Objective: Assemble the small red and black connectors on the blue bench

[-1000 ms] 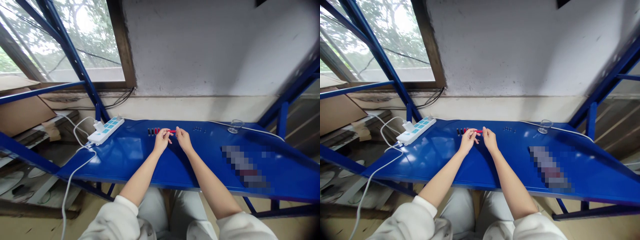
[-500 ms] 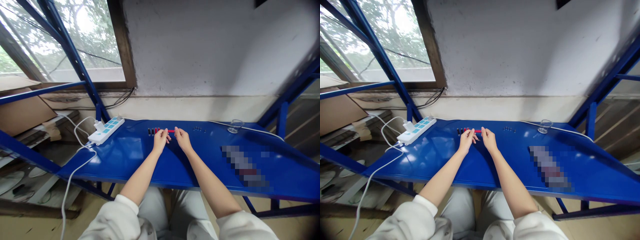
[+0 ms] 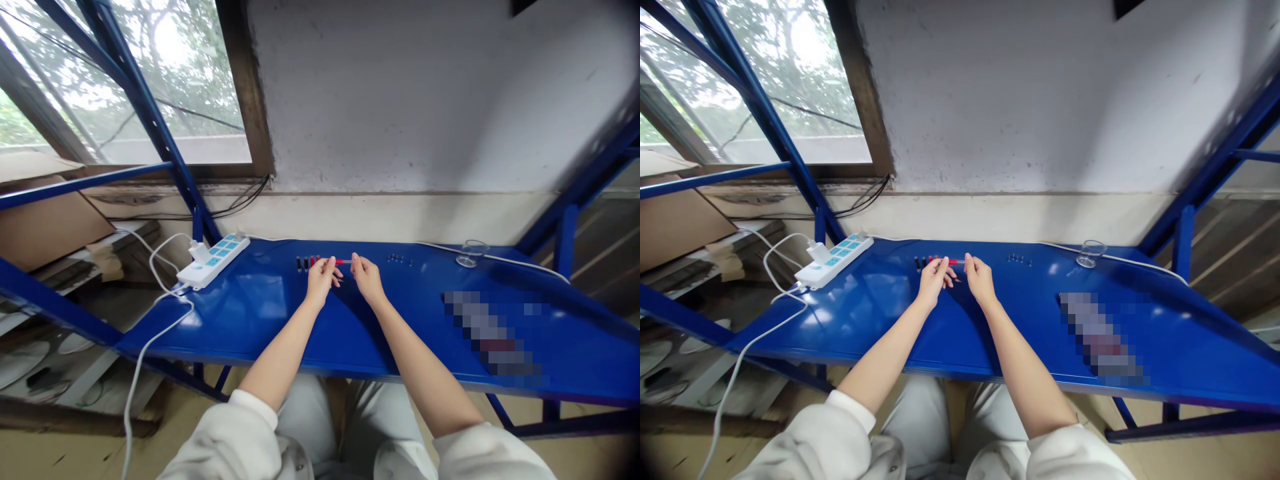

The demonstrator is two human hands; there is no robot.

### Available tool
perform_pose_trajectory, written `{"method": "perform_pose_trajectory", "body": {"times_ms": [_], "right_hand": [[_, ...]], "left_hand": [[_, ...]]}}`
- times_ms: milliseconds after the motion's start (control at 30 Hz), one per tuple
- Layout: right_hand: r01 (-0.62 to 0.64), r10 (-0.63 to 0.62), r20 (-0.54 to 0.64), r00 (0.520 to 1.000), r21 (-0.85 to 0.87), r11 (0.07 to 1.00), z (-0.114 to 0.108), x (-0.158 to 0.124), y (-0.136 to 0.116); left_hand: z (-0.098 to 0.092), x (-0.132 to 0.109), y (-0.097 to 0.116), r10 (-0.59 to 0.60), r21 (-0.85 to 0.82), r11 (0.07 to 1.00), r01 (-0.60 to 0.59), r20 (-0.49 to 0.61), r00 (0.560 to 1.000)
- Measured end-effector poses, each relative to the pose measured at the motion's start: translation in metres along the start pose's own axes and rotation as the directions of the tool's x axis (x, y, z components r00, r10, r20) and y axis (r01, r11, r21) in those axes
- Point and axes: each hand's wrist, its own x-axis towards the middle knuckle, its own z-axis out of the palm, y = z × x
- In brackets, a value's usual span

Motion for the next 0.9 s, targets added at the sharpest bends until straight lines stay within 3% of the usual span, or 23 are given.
{"method": "perform_pose_trajectory", "body": {"times_ms": [467,600,767,900], "right_hand": [[-0.081,0.084,-0.02,0.996,0.102,0.991,-0.0004,0.0039,0.0052],[-0.111,0.117,-0.019,0.993,0.195,0.974,-0.0009,0.0064,0.0074],[-0.162,0.126,0.162,0.979,0.231,0.959,0.0011,0.0073,0.0067],[-0.237,0.161,0.319,0.934,0.216,0.947,0.002,0.0046,0.0033]], "left_hand": [[-0.0068,0.0049,0.0036,-0.061,-0.165,0.986,0.029,-0.194,0.979],[-0.0064,0.0045,0.0051,-0.082,-0.142,0.988,0.058,-0.168,0.982],[-0.0038,0.0019,0.0049,-0.09,-0.103,0.991,0.087,-0.026,0.996],[-0.0044,0.0022,0.0031,-0.069,-0.071,0.995,0.066,-0.041,0.997]]}}
